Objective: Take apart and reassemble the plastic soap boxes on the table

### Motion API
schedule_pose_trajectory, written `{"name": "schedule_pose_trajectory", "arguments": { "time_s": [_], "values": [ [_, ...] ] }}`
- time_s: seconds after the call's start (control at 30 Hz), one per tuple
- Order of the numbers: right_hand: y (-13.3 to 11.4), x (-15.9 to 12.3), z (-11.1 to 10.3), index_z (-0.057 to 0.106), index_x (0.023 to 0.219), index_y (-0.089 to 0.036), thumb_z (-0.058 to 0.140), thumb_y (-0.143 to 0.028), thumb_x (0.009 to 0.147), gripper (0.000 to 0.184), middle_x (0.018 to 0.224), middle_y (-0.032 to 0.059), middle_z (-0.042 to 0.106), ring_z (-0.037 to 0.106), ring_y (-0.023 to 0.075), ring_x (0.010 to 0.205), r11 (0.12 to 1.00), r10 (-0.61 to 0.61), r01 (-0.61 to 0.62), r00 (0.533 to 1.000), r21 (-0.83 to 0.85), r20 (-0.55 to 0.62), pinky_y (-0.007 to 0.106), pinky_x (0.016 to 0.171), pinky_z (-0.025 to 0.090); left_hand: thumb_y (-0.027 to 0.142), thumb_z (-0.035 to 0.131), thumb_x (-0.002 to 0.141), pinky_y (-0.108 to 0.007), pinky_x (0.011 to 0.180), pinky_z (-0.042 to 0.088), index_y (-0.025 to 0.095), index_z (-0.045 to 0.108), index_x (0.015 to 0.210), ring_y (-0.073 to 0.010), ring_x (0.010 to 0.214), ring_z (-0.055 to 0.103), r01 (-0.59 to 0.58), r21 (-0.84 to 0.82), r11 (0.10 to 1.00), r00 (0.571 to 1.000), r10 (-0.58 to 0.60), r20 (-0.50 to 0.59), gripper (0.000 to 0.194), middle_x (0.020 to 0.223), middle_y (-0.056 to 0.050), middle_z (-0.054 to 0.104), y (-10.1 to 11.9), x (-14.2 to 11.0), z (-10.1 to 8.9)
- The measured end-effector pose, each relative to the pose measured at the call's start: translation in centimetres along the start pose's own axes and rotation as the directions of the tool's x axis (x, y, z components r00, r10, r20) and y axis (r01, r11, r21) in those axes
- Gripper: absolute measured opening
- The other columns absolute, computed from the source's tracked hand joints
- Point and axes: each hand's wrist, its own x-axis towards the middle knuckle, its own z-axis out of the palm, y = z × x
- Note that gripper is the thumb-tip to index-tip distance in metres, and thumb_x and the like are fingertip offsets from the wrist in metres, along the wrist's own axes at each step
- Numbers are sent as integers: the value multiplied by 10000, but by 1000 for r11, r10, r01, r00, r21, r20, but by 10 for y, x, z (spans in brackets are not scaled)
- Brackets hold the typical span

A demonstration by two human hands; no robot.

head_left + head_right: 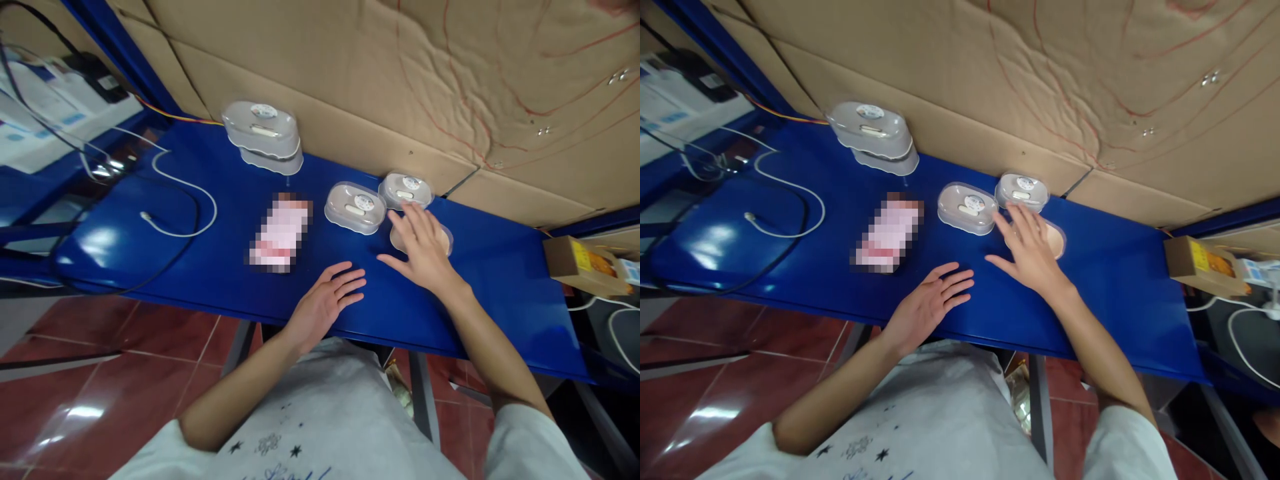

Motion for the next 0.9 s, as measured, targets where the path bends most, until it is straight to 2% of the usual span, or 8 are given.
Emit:
{"name": "schedule_pose_trajectory", "arguments": {
  "time_s": [0.07, 0.17, 0.27, 0.37, 0.47, 0.63, 0.8, 0.9],
  "values": [
    [-14, 34, 6, 171, 1724, -310, 600, -586, 1021, 868, 1794, 148, 242, 239, 407, 1659, 999, -34, 32, 999, 41, 40, 687, 1305, 249, 309, 663, 1015, -538, 1227, 402, 185, 651, 1361, -343, 1396, 626, -4, -6, 1000, 1000, 4, 2, 368, 1437, -181, 699, -1, 0, -1],
    [-19, 73, 18, 248, 1709, -230, 679, -502, 988, 883, 1785, 199, 237, 291, 468, 1625, 998, 36, -41, 991, 38, 132, 711, 1282, 293, 326, 663, 1014, -537, 1236, 391, 188, 635, 1376, -340, 1403, 623, -6, -1, 1000, 1000, 6, -6, 388, 1447, -181, 695, -1, 0, -2],
    [-16, 84, 23, 321, 1683, -187, 732, -423, 956, 868, 1736, 235, 330, 419, 499, 1544, 992, 115, -125, 970, 33, 216, 699, 1217, 412, 362, 653, 1022, -544, 1260, 362, 185, 602, 1425, -344, 1437, 597, 3, -18, 1000, 1000, -3, 6, 442, 1488, -189, 669, 0, 0, -2],
    [-22, 61, 16, 343, 1672, -220, 704, -483, 976, 826, 1716, 215, 371, 437, 481, 1532, 988, 105, -122, 982, 96, 159, 691, 1194, 454, 436, 588, 1060, -548, 1284, 334, 183, 515, 1544, -344, 1468, 572, 44, -100, 994, 999, -40, 35, 551, 1543, -196, 626, 4, 2, -3],
    [-42, 17, 2, 239, 1706, -287, 619, -567, 1020, 833, 1734, 179, 347, 401, 425, 1575, 974, 33, -48, 997, 223, 69, 678, 1248, 411, 587, 497, 1080, -583, 1276, 349, 208, 460, 1611, -358, 1485, 554, 95, -206, 974, 995, -87, 51, 654, 1549, -184, 626, 8, 4, -4],
    [-73, -39, -7, 138, 1730, -333, 600, -559, 1035, 865, 1757, 170, 313, 406, 406, 1581, 937, -65, 4, 984, 348, 163, 644, 1226, 466, 644, 473, 1074, -544, 1284, 371, 232, 617, 1497, -334, 1577, 433, 127, -229, 965, 991, -114, 71, 607, 1564, -98, 630, 9, 4, -3],
    [-61, -46, 0, 159, 1722, -344, 505, -491, 1094, 732, 1758, 130, 334, 348, 339, 1628, 881, 61, -113, 990, 459, 126, 613, 1279, 410, 601, 445, 1099, -486, 1271, 405, 261, 652, 1461, -294, 1572, 443, 111, -229, 967, 993, -115, -3, 538, 1535, -46, 659, 8, 2, 1],
    [-57, -38, -4, 186, 1719, -336, 503, -501, 1092, 722, 1754, 140, 337, 353, 350, 1622, 925, 103, -124, 992, 359, 79, 625, 1285, 386, 596, 469, 1090, -464, 1243, 440, 259, 672, 1442, -297, 1527, 500, 125, -226, 966, 987, -145, -70, 527, 1499, -40, 686, 8, -9, -1]
  ]
}}
